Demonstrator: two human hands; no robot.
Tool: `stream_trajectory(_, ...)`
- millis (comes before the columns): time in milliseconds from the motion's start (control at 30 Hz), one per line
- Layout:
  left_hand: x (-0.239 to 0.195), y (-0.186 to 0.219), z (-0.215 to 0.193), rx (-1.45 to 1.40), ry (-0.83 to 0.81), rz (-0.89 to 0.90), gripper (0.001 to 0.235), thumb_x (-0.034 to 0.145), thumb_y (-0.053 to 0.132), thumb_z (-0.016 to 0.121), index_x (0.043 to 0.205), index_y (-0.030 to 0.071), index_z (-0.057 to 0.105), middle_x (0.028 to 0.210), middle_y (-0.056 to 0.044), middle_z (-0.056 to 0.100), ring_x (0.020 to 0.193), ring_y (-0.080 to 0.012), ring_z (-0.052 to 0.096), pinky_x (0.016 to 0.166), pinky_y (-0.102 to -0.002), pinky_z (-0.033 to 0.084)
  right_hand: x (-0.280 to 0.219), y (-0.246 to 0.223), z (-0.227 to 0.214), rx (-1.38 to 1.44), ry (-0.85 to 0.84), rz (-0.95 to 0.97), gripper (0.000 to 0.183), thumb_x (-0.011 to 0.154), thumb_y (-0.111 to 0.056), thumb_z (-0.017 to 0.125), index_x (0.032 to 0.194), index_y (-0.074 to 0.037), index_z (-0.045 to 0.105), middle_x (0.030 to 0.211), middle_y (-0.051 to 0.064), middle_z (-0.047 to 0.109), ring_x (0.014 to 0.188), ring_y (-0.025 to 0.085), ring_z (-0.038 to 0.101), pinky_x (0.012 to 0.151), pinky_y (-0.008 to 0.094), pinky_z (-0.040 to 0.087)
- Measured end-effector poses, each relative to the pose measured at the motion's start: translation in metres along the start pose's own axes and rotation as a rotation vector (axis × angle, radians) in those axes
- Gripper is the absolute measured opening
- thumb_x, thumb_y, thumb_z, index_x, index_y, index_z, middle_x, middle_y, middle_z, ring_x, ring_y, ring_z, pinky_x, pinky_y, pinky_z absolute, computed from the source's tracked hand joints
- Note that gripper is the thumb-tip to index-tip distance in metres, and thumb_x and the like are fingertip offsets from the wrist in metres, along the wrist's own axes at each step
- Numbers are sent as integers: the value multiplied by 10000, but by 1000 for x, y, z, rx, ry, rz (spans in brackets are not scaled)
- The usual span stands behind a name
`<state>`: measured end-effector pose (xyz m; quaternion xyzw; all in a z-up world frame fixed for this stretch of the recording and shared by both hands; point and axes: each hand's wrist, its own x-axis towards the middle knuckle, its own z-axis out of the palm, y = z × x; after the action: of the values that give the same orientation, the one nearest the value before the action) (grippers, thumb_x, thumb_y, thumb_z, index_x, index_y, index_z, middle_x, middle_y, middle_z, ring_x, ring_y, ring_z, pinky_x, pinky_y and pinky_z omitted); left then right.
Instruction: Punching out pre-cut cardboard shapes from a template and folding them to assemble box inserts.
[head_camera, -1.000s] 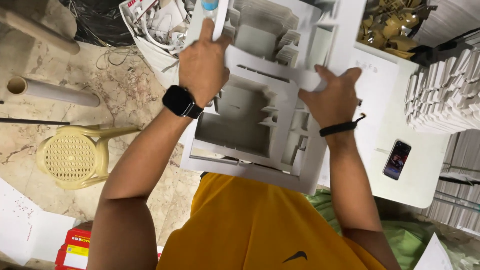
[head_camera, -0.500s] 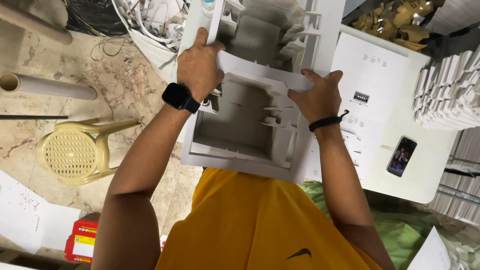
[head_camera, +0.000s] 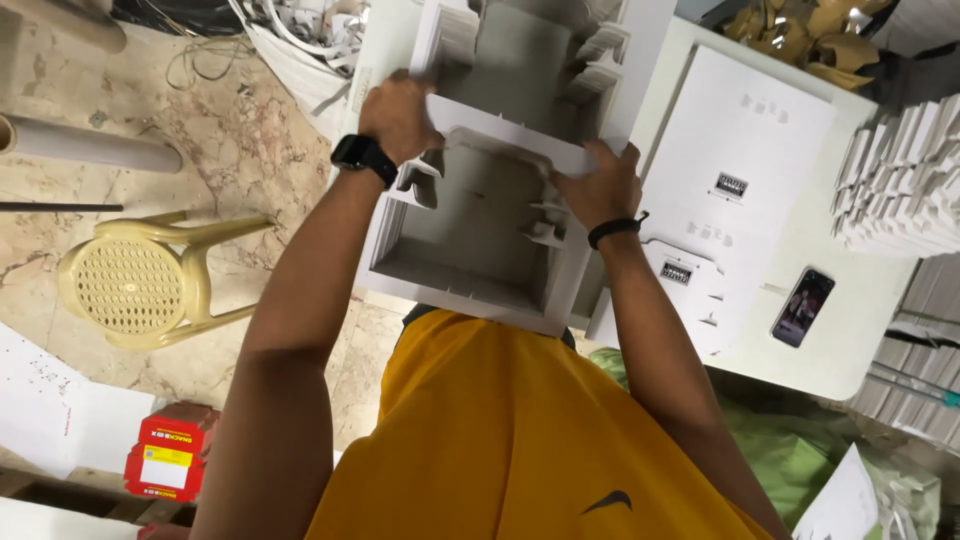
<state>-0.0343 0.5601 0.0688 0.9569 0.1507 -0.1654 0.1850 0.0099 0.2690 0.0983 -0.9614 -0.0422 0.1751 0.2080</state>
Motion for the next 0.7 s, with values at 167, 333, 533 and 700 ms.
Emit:
stream_trajectory(167, -19, 14, -7, -43, 35, -65, 732, 764, 314, 902, 1380, 142, 545, 1305, -235, 518, 957, -402, 698, 825, -476, 615, 3, 6, 5, -35, -4, 23, 710, 720, -612, 784, 1275, -191, 649, 1288, 168, 458, 1018, 427, 663, 855, 525, 555)
stream_trajectory(333, -2, 7, 15, 29, 115, -69, 741, 662, 426, 950, 1279, 241, 583, 1089, -171, 522, 817, -352, 698, 750, -453, 603, -9, -7, -8, -20, -61, 25, 669, 755, -543, 770, 1286, -224, 516, 1284, 175, 451, 950, 439, 652, 789, 533, 550)
stream_trajectory(533, 6, 2, 29, 60, 141, -36, 675, 682, 369, 951, 1241, 169, 629, 989, -175, 613, 848, -356, 714, 705, -458, 635, -13, -2, 8, 70, 79, 32, 578, 735, -462, 852, 1221, -227, 645, 1649, 187, 179, 864, 317, 723, 852, 475, 559)
stream_trajectory(700, 0, -2, 16, -21, 183, 27, 583, 685, 412, 973, 1163, 185, 730, 942, -181, 699, 730, -277, 729, 603, -379, 660, -18, -8, 1, 74, 60, 26, 506, 781, -438, 829, 1189, -230, 615, 1658, 208, 161, 1035, 389, 697, 883, 487, 558)
